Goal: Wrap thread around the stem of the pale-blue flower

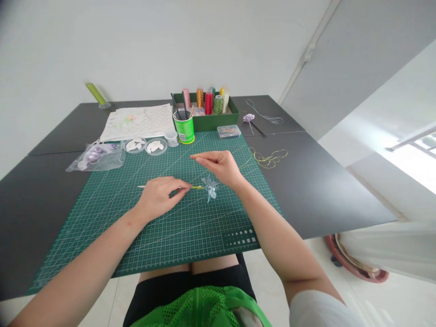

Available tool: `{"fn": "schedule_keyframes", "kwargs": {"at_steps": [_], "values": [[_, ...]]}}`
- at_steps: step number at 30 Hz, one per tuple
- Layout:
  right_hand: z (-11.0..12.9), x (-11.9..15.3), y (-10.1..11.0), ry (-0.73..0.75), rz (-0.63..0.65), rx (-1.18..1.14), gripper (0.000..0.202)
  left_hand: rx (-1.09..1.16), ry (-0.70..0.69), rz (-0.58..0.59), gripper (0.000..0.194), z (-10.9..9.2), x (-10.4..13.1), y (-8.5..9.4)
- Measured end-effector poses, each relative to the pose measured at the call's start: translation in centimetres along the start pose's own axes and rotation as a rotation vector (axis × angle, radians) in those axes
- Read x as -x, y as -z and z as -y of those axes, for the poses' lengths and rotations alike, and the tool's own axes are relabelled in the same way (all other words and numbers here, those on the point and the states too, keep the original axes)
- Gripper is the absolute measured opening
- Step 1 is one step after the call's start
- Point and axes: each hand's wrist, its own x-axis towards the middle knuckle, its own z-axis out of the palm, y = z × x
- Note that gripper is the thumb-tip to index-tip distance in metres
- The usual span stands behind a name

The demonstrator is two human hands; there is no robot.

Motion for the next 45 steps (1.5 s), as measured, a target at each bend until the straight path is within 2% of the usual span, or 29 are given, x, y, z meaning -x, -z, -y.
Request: {"fn": "schedule_keyframes", "kwargs": {"at_steps": [11, 16, 19, 22, 24, 27, 28, 30, 32, 35, 38, 40, 42, 43, 45], "values": [[-2.3, -0.7, 0.1, -0.058, 0.102, 0.013, 0.020, 0.017, -0.033, -0.100, 0.011, -0.4, 0.0, 0.5], [-3.1, -0.8, -0.2, -0.128, 0.159, -0.014, 0.027, 0.015, -0.006, -0.151, 0.022, -0.7, -0.2, 0.6], [-3.6, -1.1, 0.0, -0.192, 0.123, -0.094, 0.031, 0.008, -0.009, -0.161, 0.025, -0.6, -0.3, 0.8], [-4.1, -1.5, 1.6, -0.284, 0.062, -0.218, 0.033, 0.012, 0.031, -0.225, 0.025, -0.4, -0.3, 1.2], [-4.5, -1.8, 3.3, -0.338, 0.079, -0.281, 0.035, 0.011, 0.081, -0.308, 0.024, -0.1, -0.4, 1.5], [-4.9, -1.9, 6.6, -0.379, 0.127, -0.208, 0.042, -0.006, 0.197, -0.457, 0.023, 0.5, -0.4, 2.0], [-5.1, -1.9, 7.7, -0.388, 0.108, -0.154, 0.043, -0.007, 0.240, -0.496, 0.023, 0.7, -0.4, 2.1], [-5.5, -1.6, 9.9, -0.401, -0.013, -0.026, 0.048, -0.001, 0.310, -0.548, 0.023, 1.1, -0.3, 2.3], [-5.8, -1.2, 12.0, -0.431, -0.250, 0.203, 0.052, 0.001, 0.351, -0.569, 0.023, 1.4, -0.3, 2.4], [-6.2, -0.3, 14.9, -0.588, -0.630, 0.763, 0.046, 0.003, 0.379, -0.572, 0.023, 1.6, -0.3, 2.4], [-6.4, 0.1, 16.5, -0.681, -0.778, 0.936, 0.032, 0.015, 0.390, -0.559, 0.023, 1.5, -0.3, 2.2], [-6.5, 0.0, 16.4, -0.673, -0.844, 0.984, 0.023, 0.016, 0.392, -0.542, 0.023, 1.4, -0.3, 2.1], [-6.6, -0.6, 15.2, -0.613, -0.854, 1.048, 0.021, 0.009, 0.390, -0.522, 0.023, 1.2, -0.3, 2.1], [-6.5, -1.0, 14.2, -0.555, -0.829, 1.083, 0.023, 0.003, 0.387, -0.513, 0.024, 1.1, -0.3, 2.0], [-6.1, -1.7, 11.5, -0.391, -0.696, 1.119, 0.028, -0.004, 0.377, -0.500, 0.024, 0.9, -0.3, 2.0]]}}
